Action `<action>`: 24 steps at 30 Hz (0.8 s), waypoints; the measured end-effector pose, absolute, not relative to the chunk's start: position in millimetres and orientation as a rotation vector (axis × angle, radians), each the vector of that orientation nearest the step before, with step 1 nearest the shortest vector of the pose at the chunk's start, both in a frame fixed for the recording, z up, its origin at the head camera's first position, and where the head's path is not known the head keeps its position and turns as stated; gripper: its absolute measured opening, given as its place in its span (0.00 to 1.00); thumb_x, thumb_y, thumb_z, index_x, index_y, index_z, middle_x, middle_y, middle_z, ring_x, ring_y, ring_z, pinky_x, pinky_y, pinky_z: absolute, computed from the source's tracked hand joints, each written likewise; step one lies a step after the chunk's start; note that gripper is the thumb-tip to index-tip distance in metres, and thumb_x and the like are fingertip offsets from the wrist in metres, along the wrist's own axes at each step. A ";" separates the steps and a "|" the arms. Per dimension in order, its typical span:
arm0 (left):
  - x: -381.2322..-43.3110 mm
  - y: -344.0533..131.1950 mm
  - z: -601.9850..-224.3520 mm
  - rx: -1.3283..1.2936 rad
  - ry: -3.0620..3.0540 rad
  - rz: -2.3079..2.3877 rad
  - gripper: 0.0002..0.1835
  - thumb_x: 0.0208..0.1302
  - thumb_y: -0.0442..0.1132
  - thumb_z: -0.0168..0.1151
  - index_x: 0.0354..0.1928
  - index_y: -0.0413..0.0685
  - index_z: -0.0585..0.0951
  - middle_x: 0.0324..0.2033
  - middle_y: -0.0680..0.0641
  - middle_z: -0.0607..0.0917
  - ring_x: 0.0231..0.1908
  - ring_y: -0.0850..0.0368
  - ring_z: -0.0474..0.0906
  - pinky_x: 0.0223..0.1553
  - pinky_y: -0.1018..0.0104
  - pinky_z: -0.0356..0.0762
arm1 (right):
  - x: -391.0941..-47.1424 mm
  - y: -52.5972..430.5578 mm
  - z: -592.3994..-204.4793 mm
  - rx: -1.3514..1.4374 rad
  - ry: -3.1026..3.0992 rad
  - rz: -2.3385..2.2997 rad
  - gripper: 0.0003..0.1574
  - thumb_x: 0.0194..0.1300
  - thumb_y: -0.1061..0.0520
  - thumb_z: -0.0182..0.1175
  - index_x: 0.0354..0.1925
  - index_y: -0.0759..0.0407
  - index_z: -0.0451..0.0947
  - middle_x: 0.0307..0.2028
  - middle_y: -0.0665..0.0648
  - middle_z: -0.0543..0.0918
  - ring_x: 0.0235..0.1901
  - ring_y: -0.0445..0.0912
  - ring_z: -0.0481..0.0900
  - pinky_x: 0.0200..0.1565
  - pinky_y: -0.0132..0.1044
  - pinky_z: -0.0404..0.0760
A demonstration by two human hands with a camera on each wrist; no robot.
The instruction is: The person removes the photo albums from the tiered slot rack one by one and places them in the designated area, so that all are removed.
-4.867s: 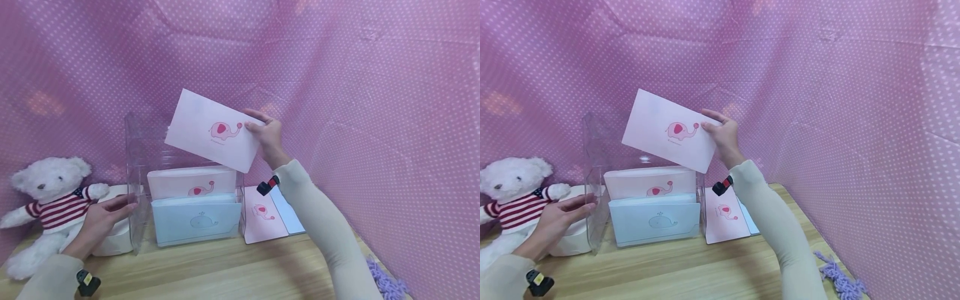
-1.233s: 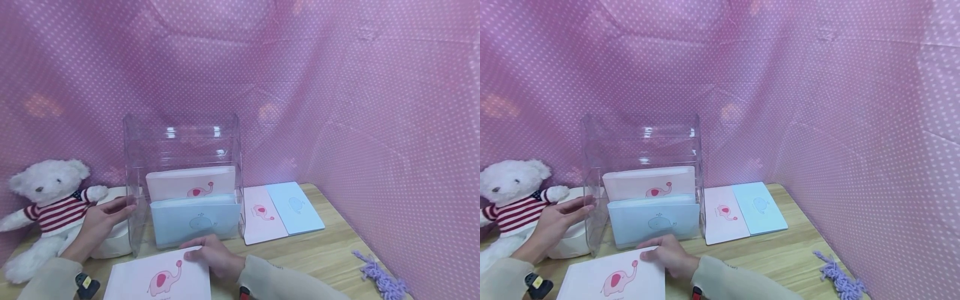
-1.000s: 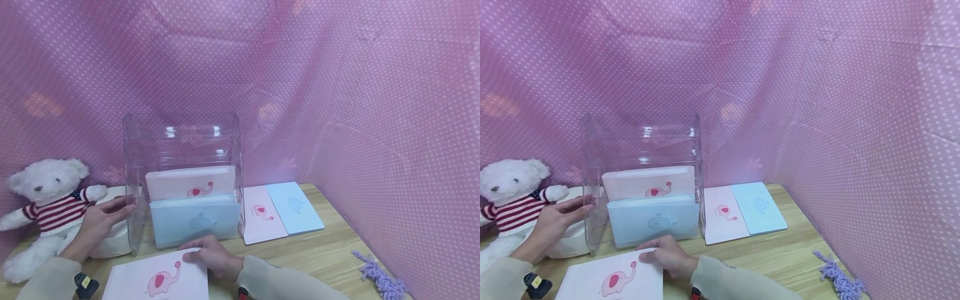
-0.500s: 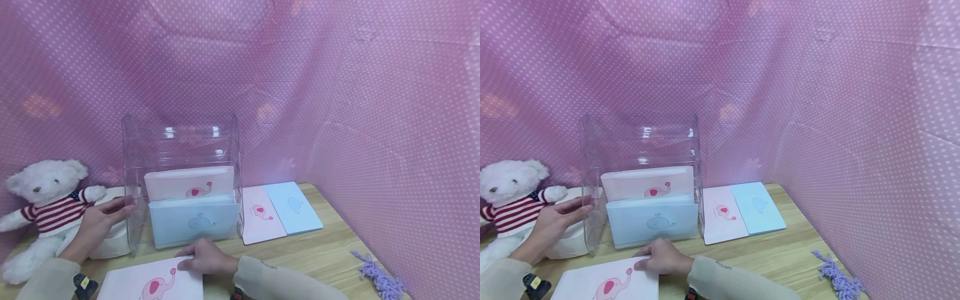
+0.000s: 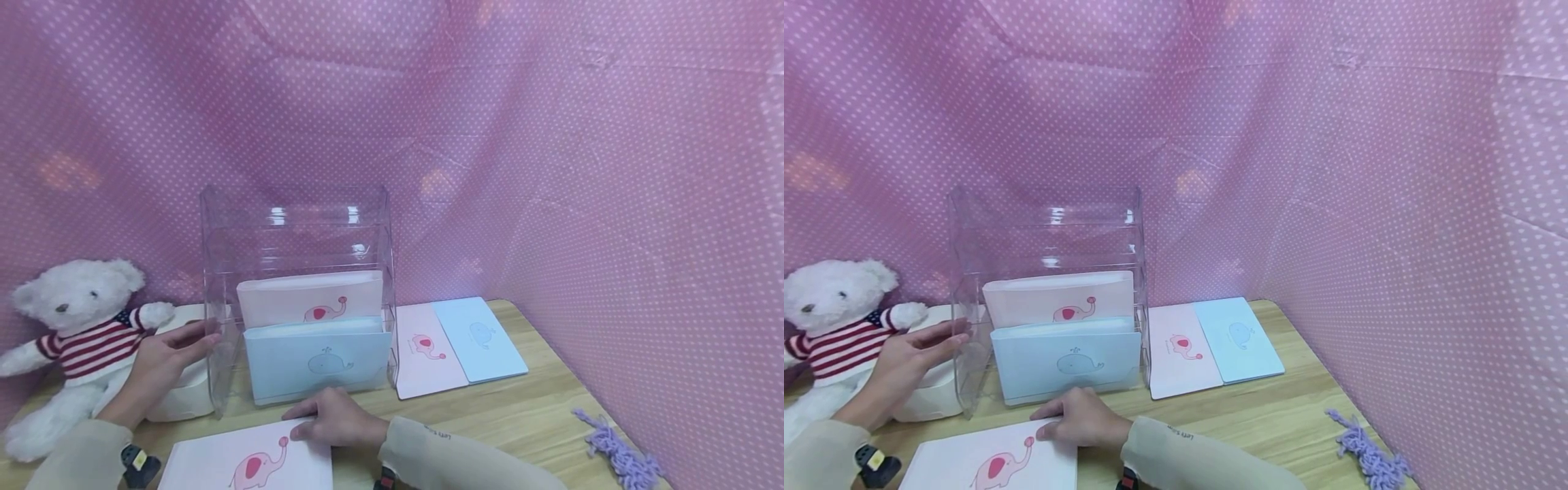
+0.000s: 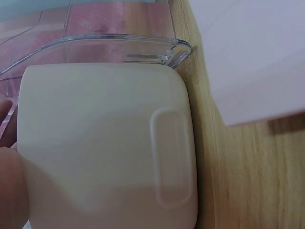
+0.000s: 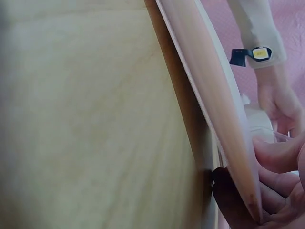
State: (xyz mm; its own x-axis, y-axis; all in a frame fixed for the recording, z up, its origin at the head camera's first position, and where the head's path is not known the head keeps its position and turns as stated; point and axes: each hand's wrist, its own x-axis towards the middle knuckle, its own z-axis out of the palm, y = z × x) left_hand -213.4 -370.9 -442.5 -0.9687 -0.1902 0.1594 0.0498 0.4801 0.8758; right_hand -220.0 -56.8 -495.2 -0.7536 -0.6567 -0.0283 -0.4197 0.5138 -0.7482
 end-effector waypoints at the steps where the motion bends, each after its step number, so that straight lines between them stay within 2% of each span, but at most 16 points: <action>1: -213.5 -370.9 -442.2 0.121 -2.492 -1.486 0.37 0.67 0.56 0.67 0.69 0.38 0.73 0.42 0.84 0.79 0.43 0.94 0.70 0.42 0.92 0.75 | -220.2 -56.6 -495.3 -0.913 2.451 -1.085 0.18 0.57 0.50 0.75 0.47 0.37 0.88 0.44 0.37 0.90 0.52 0.29 0.83 0.55 0.23 0.78; 9: -214.4 -371.3 -441.5 0.126 -2.495 -1.489 0.38 0.67 0.56 0.67 0.69 0.38 0.73 0.43 0.83 0.79 0.44 0.95 0.67 0.42 0.92 0.74 | -221.9 -55.4 -494.8 -1.011 2.472 -1.043 0.19 0.60 0.51 0.73 0.51 0.39 0.87 0.45 0.36 0.89 0.54 0.28 0.81 0.56 0.20 0.77; 18: -213.5 -371.9 -443.3 0.116 -2.483 -1.523 0.37 0.67 0.56 0.67 0.69 0.38 0.73 0.43 0.83 0.79 0.44 0.95 0.68 0.42 0.92 0.75 | -220.7 -52.6 -489.0 -0.998 2.436 -1.073 0.20 0.59 0.55 0.73 0.51 0.44 0.87 0.44 0.38 0.90 0.47 0.27 0.84 0.50 0.19 0.80; 24: -213.5 -372.1 -443.7 0.104 -2.478 -1.528 0.37 0.67 0.55 0.67 0.70 0.37 0.72 0.44 0.83 0.79 0.44 0.94 0.70 0.43 0.92 0.75 | -223.4 -51.0 -488.0 -1.055 2.447 -1.078 0.22 0.60 0.55 0.72 0.55 0.46 0.86 0.47 0.41 0.90 0.48 0.29 0.85 0.51 0.20 0.80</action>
State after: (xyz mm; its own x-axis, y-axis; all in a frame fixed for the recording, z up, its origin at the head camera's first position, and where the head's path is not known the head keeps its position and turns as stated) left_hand -213.5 -372.1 -443.7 -0.9715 -0.1789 0.1554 0.0585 0.4544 0.8889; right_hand -223.4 -51.0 -488.0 -0.6999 -0.7127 0.0460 -0.5150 0.4590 -0.7240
